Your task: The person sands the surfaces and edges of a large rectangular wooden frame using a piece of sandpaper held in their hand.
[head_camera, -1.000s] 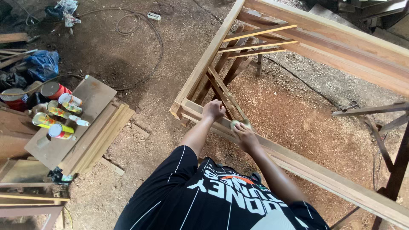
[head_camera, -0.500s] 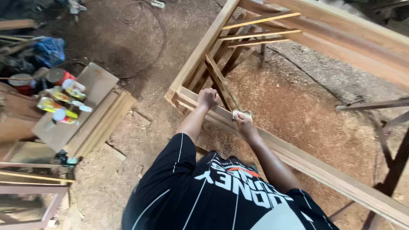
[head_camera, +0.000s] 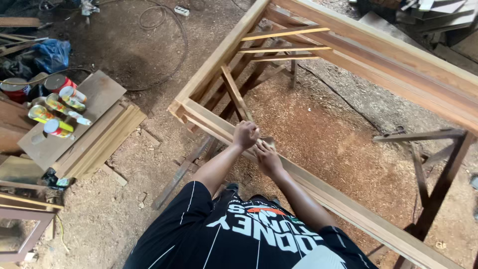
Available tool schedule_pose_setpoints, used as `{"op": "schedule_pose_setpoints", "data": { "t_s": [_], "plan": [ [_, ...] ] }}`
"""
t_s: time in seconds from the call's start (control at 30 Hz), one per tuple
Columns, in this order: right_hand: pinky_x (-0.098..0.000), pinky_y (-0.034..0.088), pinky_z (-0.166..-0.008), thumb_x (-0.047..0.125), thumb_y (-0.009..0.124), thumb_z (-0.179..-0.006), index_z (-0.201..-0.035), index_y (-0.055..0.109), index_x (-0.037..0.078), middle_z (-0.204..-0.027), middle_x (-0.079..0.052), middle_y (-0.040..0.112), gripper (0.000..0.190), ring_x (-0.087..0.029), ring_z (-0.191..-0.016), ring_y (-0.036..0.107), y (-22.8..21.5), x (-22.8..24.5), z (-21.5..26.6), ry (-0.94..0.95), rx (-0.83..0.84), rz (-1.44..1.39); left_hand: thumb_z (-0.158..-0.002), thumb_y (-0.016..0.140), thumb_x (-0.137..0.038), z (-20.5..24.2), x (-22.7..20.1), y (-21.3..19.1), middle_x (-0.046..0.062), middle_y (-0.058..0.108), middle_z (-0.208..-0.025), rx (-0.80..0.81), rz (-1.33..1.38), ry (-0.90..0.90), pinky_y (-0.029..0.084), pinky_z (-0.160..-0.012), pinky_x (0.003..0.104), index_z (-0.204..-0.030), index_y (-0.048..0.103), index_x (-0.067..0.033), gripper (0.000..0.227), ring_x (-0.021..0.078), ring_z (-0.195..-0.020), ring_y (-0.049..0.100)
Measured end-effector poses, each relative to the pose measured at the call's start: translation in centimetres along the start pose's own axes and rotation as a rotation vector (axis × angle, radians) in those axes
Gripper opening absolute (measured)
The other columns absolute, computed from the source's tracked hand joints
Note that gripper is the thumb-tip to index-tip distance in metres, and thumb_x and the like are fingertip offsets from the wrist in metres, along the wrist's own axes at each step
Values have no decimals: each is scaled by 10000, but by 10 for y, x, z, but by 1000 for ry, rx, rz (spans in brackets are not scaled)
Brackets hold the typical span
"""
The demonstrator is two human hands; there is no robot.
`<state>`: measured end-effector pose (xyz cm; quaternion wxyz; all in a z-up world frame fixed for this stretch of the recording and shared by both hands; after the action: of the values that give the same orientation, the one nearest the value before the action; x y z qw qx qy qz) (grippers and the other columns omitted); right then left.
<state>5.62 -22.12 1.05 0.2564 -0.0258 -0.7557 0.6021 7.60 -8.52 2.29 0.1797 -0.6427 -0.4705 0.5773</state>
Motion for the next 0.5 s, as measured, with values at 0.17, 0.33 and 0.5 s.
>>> {"op": "schedule_pose_setpoints", "data": {
  "t_s": [0.17,0.33,0.5],
  "plan": [
    [-488,345,-1113,185,478,-955,-1212,600,53,-1366,-157,532,314,-329,-1319,461,-7,-21,41,12,55,22,-881,567,-156,3,-5,18,57,624,-704,11,66,-172,481,-714,342,-688,591,-110,200,180,-689,569],
    [-523,311,-1138,163,498,-946,-1248,561,108,-1378,-81,543,314,-277,-1334,463,-34,-55,105,43,112,100,-845,562,-126,2,1,26,75,621,-701,-39,27,-321,478,-716,359,-673,591,-99,177,190,-692,572],
    [-480,353,-1078,145,546,-882,-1325,490,-17,-1368,-207,514,475,-345,-1294,433,-17,-40,62,-55,94,20,-827,565,-189,-1,-3,30,81,630,-764,-47,-82,-401,457,-774,412,-700,609,-111,155,201,-733,571]
  ]
}}
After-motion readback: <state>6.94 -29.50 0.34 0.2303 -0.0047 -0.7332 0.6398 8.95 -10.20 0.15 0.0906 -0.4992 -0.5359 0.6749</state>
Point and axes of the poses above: each hand's wrist, its own z-axis away from the middle knuckle, its own y-axis out of the palm, x = y × z, the point moved 7 cm from there along -z, towards the middle knuckle
